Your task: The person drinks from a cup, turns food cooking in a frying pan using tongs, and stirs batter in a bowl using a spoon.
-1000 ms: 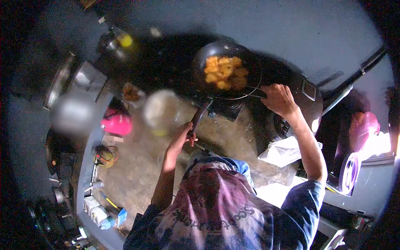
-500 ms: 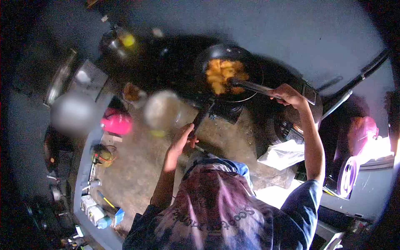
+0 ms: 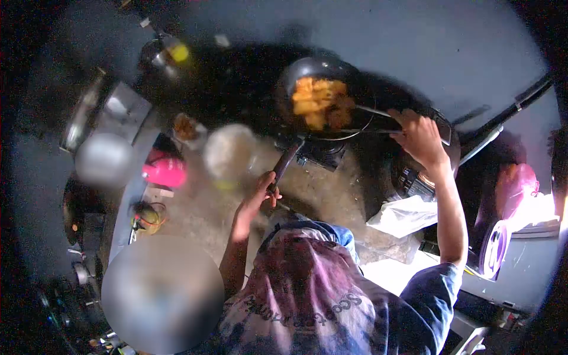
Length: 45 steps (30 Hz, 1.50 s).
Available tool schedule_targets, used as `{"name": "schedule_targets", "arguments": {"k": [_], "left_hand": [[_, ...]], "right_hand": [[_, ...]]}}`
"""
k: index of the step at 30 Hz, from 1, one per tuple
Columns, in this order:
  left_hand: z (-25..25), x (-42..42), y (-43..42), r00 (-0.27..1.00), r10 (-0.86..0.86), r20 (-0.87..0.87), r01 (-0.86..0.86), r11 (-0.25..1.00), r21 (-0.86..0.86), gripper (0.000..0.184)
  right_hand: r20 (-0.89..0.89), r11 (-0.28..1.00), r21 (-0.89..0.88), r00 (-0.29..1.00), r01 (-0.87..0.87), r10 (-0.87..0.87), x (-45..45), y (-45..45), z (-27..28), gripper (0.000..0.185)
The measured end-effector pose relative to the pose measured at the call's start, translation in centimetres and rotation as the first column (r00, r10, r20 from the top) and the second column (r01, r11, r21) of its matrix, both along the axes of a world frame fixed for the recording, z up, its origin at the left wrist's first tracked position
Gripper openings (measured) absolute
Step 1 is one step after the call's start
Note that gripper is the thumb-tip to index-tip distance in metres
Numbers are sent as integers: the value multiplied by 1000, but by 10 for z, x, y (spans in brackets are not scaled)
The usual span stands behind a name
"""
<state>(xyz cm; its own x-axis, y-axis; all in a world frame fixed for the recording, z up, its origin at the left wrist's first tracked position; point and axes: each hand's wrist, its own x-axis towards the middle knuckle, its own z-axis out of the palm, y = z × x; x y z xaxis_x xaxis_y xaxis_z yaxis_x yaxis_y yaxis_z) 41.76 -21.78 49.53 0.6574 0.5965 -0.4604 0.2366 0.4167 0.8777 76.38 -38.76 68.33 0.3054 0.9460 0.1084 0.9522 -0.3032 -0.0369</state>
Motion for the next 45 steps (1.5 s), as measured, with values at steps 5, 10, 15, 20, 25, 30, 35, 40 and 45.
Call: {"name": "schedule_targets", "arguments": {"k": [5,10,15,20,25,30,35,40,45], "left_hand": [[1,-1,3,996,-75,51,78,996,-51,43],[18,5,-5,999,-11,36,12,1000,-14,41],[6,1,-3,1000,19,19,-18,999,-37,42],[7,1,-2,996,-40,84,41,999,-4,38],[14,3,-5,998,1,70,-2,1000,8,37],[11,3,-3,997,6,77,-5,1000,-9,35],[9,3,-4,997,-6,74,7,1000,-11,37],[3,1,2,992,-72,101,74,997,-16,37],[2,1,1,993,-46,111,49,998,-31,35]], "right_hand": [[222,994,33,970,-104,95,19,-2,-22,56],[221,996,-37,971,-82,88,21,8,-63,51],[160,994,-18,981,-111,113,6,11,-70,35],[-95,996,78,994,-45,52,-1,18,-63,26],[-791,981,143,611,131,34,28,18,-102,29],[-922,979,157,373,130,98,39,6,-101,24],[-959,981,162,252,106,131,42,-9,-89,22],[-947,966,231,253,119,196,51,-25,-81,21],[-937,991,14,347,135,-34,57,-22,-75,20]]}}
